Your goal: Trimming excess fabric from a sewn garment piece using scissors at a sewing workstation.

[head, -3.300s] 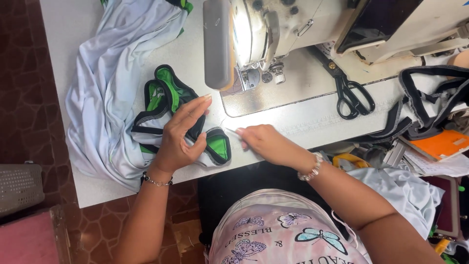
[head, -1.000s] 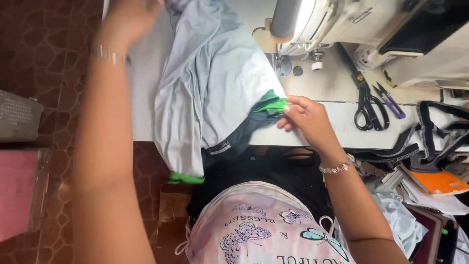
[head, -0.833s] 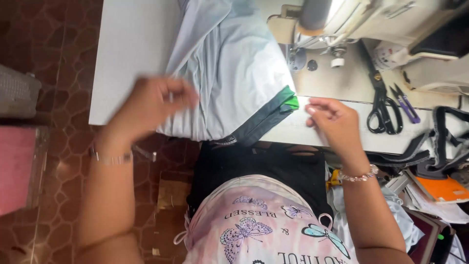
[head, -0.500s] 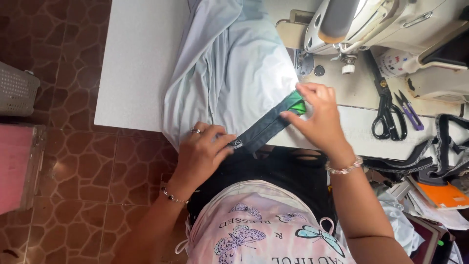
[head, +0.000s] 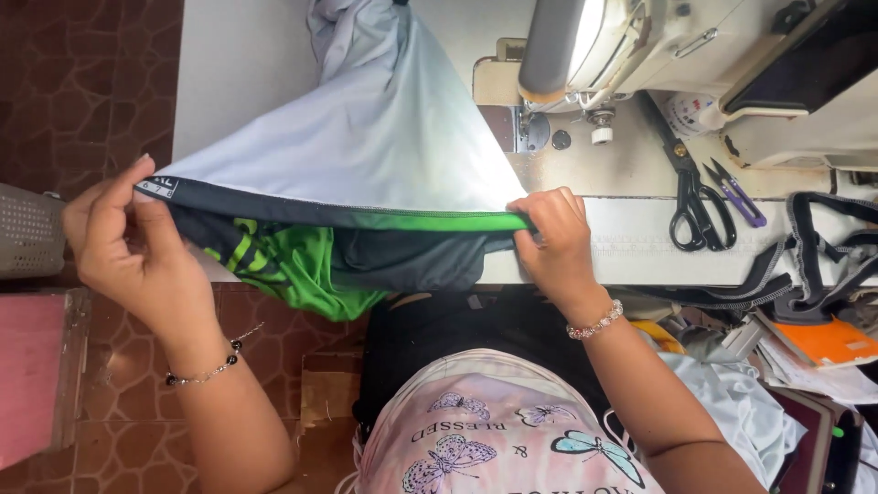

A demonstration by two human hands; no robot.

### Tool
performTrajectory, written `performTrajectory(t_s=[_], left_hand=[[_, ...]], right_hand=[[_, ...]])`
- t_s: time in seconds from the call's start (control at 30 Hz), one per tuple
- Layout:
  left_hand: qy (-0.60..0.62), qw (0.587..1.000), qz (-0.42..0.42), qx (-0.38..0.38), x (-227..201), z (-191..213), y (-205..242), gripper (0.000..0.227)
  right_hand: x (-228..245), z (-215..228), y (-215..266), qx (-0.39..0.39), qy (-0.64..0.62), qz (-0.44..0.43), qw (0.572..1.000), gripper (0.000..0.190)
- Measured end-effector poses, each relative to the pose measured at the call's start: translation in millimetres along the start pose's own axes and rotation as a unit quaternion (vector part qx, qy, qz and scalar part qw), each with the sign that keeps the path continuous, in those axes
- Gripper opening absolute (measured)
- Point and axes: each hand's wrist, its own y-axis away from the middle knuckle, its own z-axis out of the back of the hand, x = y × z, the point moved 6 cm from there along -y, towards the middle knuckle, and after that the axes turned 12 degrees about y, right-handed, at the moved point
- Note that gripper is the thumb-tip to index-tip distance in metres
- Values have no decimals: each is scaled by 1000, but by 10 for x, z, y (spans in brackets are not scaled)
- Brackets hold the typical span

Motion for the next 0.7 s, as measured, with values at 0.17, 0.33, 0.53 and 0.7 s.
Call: performTrajectory(t_s=[0.17, 0.33, 0.53, 0.7], left_hand=[[-18, 1000, 20, -7, 44, -41, 142, 32], [-60, 998, 3, 14, -34, -10, 174, 27], [61, 997, 44, -24, -178, -63, 217, 17], [150, 986, 56, -48, -302, -212, 399, 14]], right_hand=[[-9, 89, -3, 24, 22, -8, 999, 37], [301, 186, -142, 38, 8, 1, 999, 49], [1072, 137, -505, -19, -185, 57, 981, 55], [1566, -424, -791, 53, -103, 108, 987, 70]])
